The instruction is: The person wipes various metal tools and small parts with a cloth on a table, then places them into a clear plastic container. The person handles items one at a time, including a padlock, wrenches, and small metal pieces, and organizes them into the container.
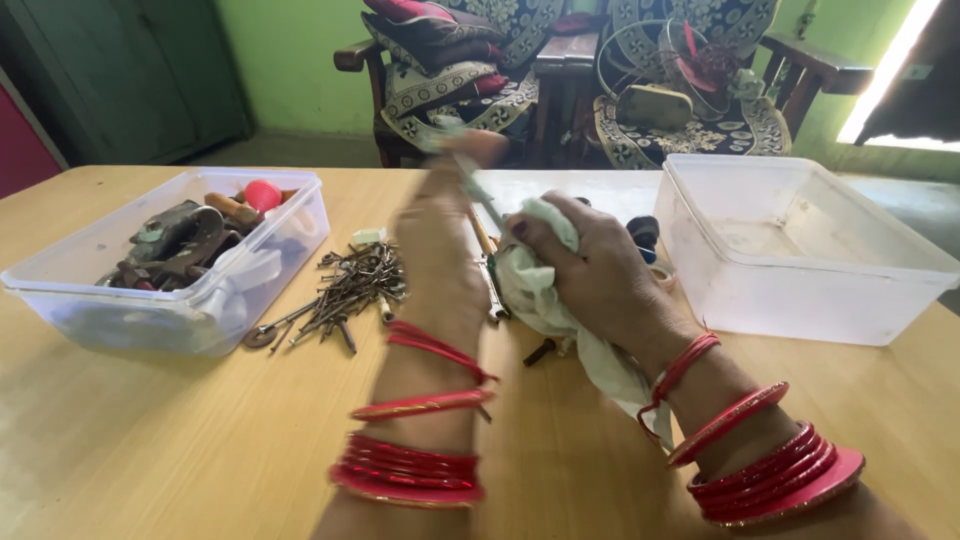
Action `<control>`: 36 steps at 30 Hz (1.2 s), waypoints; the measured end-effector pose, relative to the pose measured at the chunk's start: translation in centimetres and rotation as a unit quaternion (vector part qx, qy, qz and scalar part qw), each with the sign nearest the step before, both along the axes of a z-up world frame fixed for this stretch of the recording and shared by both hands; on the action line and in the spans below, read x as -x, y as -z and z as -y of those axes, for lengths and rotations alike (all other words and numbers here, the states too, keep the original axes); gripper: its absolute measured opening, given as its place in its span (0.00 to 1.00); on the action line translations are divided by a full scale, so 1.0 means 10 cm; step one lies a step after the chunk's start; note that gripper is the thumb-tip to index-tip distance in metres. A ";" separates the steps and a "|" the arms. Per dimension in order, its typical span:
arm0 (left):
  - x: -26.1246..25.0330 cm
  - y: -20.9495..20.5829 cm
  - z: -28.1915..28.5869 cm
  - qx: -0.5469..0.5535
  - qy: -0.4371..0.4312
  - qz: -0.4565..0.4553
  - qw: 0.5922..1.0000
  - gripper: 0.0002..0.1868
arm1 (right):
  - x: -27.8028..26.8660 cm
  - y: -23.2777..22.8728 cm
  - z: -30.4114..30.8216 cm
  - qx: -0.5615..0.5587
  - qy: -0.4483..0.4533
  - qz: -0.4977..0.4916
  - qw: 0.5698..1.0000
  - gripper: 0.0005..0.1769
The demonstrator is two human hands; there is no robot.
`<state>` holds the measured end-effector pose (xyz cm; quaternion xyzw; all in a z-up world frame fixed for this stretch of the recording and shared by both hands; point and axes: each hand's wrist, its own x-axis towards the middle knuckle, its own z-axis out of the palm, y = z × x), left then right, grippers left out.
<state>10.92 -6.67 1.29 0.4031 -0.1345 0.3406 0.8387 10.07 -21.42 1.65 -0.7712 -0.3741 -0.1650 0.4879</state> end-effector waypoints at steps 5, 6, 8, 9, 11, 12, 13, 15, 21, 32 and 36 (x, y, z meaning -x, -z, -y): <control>0.02 0.06 0.05 0.013 0.045 -0.088 0.995 0.16 | -0.08 0.12 -0.09 0.004 0.048 0.039 0.998 0.16; 0.03 0.07 0.12 0.009 0.053 -0.095 0.994 0.16 | -0.12 0.12 -0.13 -0.014 0.069 0.075 0.995 0.16; 0.06 0.08 0.23 0.004 0.072 -0.110 0.991 0.17 | -0.22 0.10 -0.12 -0.058 0.196 -0.012 0.979 0.16; 0.08 0.08 0.23 0.009 0.050 -0.133 0.990 0.17 | -0.26 0.09 -0.08 -0.078 0.258 -0.057 0.961 0.17; 0.14 0.06 0.27 0.019 0.010 -0.179 0.984 0.17 | -0.32 0.05 0.08 -0.331 0.066 -0.116 0.934 0.13; 0.16 0.03 0.29 0.033 0.028 -0.144 0.989 0.14 | -0.33 0.04 0.11 -0.446 -0.036 -0.141 0.883 0.14; 0.17 0.01 0.33 0.046 0.046 -0.108 0.992 0.12 | -0.31 0.04 0.11 -0.370 -0.018 -0.143 0.918 0.15; 0.21 -0.01 0.39 0.032 0.060 -0.069 0.995 0.13 | -0.24 0.07 0.06 -0.212 0.017 -0.140 0.967 0.19; 0.18 0.00 0.34 -0.001 0.064 -0.046 0.997 0.16 | 0.00 0.16 -0.18 -0.122 -0.031 -0.127 0.984 0.19; 0.26 -0.03 0.38 0.015 0.010 -0.089 0.996 0.18 | 0.06 -0.04 -0.37 -0.085 0.224 -0.094 0.966 0.25; 0.32 -0.04 0.50 -0.137 -0.080 -0.165 0.973 0.15 | -0.06 -0.08 -0.21 -0.181 0.213 -0.237 0.930 0.29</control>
